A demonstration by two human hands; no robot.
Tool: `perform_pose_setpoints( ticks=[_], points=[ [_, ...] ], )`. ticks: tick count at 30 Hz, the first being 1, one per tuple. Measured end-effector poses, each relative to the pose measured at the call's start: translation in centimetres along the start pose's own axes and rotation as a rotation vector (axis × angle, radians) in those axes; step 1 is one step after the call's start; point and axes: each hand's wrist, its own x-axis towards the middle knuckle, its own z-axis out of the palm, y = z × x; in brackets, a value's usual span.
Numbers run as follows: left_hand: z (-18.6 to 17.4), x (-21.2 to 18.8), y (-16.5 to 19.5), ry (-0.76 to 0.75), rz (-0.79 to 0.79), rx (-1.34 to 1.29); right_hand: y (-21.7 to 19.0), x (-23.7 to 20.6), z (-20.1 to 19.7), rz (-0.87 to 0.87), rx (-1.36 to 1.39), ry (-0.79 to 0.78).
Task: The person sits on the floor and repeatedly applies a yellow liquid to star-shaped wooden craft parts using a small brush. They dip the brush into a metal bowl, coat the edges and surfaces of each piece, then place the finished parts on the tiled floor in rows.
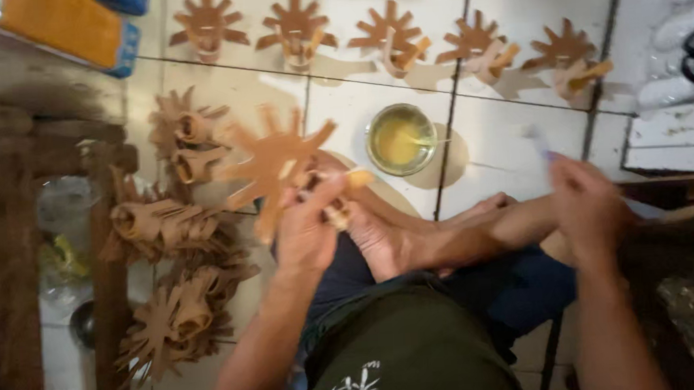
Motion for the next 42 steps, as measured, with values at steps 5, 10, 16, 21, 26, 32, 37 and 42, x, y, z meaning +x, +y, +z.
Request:
perform_pose_setpoints(
  ticks=[5, 10, 16, 21, 26, 32, 37, 42],
  points=[
    [5.2, -1.0, -2.2, -0.11, -0.015, 0.143, -7.1, -5.0, -2.8, 0.025, 0.227, 0.174],
    [8.7, -2.5, -1.6, -0.175, 0.013, 0.41, -13.8, -5.1, -1.9, -0.099, 0.573, 0.058],
    [9.1, -3.3, -1.1, -0.158, 0.057, 0.423, -16.2, -3.5, -2.4, -0.131, 0.567, 0.018],
    [8.8, -3.5, -1.7, -0.251, 0.037, 0.415, -14.3, -4.4, -2.1, -0.237, 0.44, 0.056],
    [7.5, -2.8, -3.2, -0.235, 0.137, 0.508, -10.1, -3.1, -2.2, -0.104, 0.365, 0.169],
    [5.0, 3.0, -5.9, -0.04, -0.06, 0.212, -2.4, -3.2, -5.3, 0.323, 0.985, 0.591],
    [7.0, 9.5, -9.2, -0.065, -0.36, -0.09, 3.9, -4.5, -4.4, 0.202, 0.256, 0.55],
    [12.4, 18.0, -14.2, -0.105, -0.358, -0.009, 6.4, -5.3, -1.9, 0.111, 0.048, 0.483]
  ],
)
